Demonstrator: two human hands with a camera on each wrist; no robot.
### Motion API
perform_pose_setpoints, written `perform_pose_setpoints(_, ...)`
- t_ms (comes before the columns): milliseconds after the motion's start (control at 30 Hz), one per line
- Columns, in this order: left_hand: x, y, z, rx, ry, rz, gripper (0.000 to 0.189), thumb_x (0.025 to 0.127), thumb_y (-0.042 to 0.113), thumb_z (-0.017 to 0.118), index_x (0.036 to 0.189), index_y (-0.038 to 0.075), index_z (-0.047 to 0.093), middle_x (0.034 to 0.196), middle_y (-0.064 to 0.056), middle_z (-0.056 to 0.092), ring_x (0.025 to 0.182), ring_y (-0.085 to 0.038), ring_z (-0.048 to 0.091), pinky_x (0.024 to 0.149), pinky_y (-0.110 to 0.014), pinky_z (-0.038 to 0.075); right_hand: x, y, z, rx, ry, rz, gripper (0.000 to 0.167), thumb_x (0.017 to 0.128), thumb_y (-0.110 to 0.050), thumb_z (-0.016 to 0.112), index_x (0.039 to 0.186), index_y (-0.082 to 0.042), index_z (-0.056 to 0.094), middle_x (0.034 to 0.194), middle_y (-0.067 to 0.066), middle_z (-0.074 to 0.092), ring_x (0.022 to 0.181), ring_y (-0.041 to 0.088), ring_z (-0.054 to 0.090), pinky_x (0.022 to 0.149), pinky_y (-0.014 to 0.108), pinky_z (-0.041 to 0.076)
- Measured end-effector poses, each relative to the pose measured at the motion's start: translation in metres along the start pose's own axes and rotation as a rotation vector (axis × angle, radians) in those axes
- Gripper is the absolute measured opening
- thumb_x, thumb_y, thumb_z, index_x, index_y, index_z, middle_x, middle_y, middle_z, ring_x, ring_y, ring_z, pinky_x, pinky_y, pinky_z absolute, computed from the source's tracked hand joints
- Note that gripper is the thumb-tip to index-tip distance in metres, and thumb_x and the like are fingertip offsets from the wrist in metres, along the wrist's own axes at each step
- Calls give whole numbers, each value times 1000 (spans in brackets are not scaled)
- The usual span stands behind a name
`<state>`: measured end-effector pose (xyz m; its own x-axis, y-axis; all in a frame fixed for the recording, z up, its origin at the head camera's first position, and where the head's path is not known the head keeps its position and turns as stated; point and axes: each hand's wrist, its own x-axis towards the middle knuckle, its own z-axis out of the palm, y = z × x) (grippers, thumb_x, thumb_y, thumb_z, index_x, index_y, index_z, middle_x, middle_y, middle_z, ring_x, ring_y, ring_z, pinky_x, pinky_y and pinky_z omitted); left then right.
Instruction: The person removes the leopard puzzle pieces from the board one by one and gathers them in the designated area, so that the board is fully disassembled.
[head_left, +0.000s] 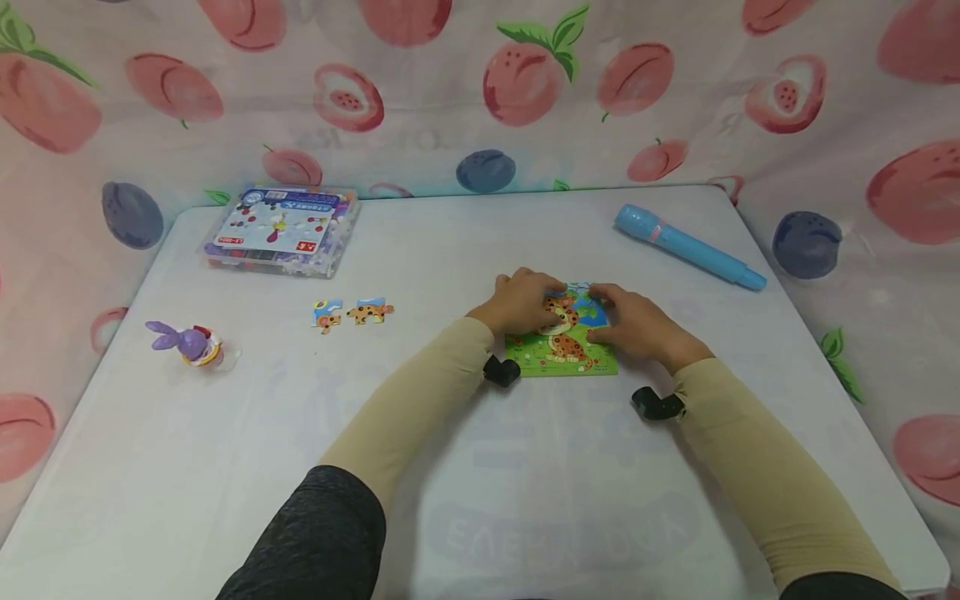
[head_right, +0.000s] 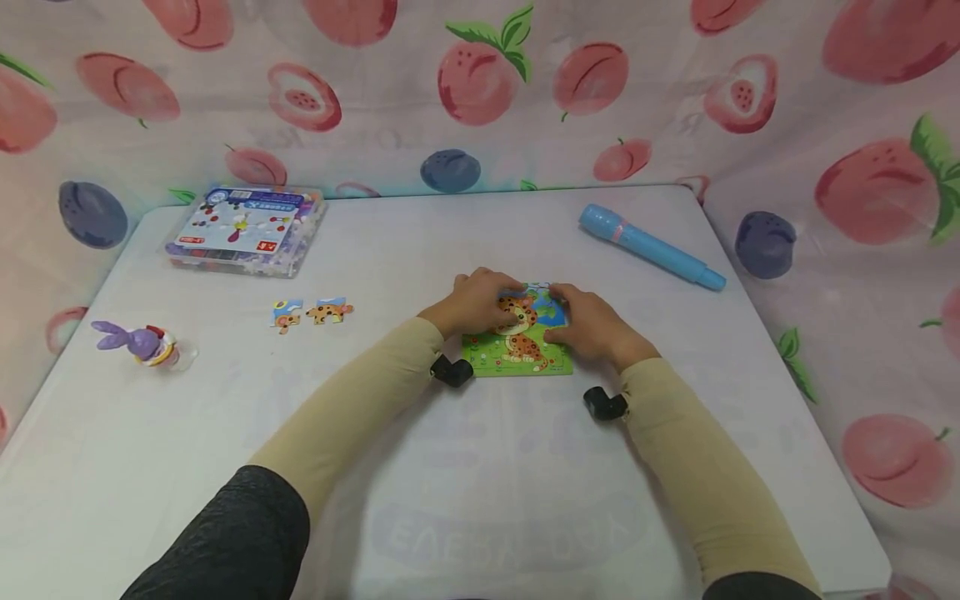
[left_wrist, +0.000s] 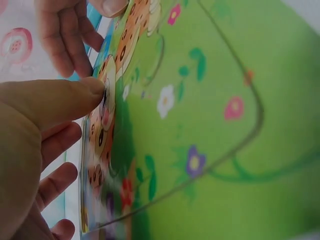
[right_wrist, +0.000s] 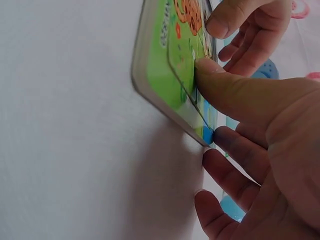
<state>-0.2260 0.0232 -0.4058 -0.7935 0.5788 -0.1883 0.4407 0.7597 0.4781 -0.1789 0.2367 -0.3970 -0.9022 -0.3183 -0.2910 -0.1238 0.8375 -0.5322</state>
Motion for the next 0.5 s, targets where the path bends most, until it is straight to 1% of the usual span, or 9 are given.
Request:
perform_pose_setpoints(100, 2, 1, 2, 9, -8, -4, 53, 94, 38, 70, 143, 23, 57, 142, 5, 56, 130, -21, 41, 99, -45, 29, 0, 0, 0, 9, -2, 8, 77, 92, -23, 74, 153, 1, 32, 153, 25, 37, 141, 43, 31, 114, 57, 24)
perform_pose_setpoints(233, 3, 3, 2, -6, -16, -3, 50, 94, 35, 70, 142, 24, 59, 142, 6, 57, 130, -20, 41, 97, -43, 28, 1, -1, -1, 23, -5, 14, 77, 92, -22, 74, 153, 1, 32, 152, 25, 38, 139, 43, 34, 113, 57, 26)
perform_pose_setpoints(400, 4, 6, 2, -46, -22, 27, 44, 94, 26, 70, 137, 22, 63, 135, 6, 61, 130, -20, 41, 95, -42, 28, 0, -1, -2, 27, -5, 15, 77, 92, -22, 74, 153, 1, 32, 151, 25, 39, 138, 43, 36, 112, 58, 27)
perform_pose_setpoints(500, 4, 9, 2, -46, -31, 48, 42, 93, 20, 67, 135, 21, 64, 131, 7, 64, 129, -20, 41, 95, -42, 28, 0, -1, -2, 26, -5, 17, 77, 92, -21, 74, 153, 1, 32, 152, 24, 39, 138, 42, 36, 113, 57, 27)
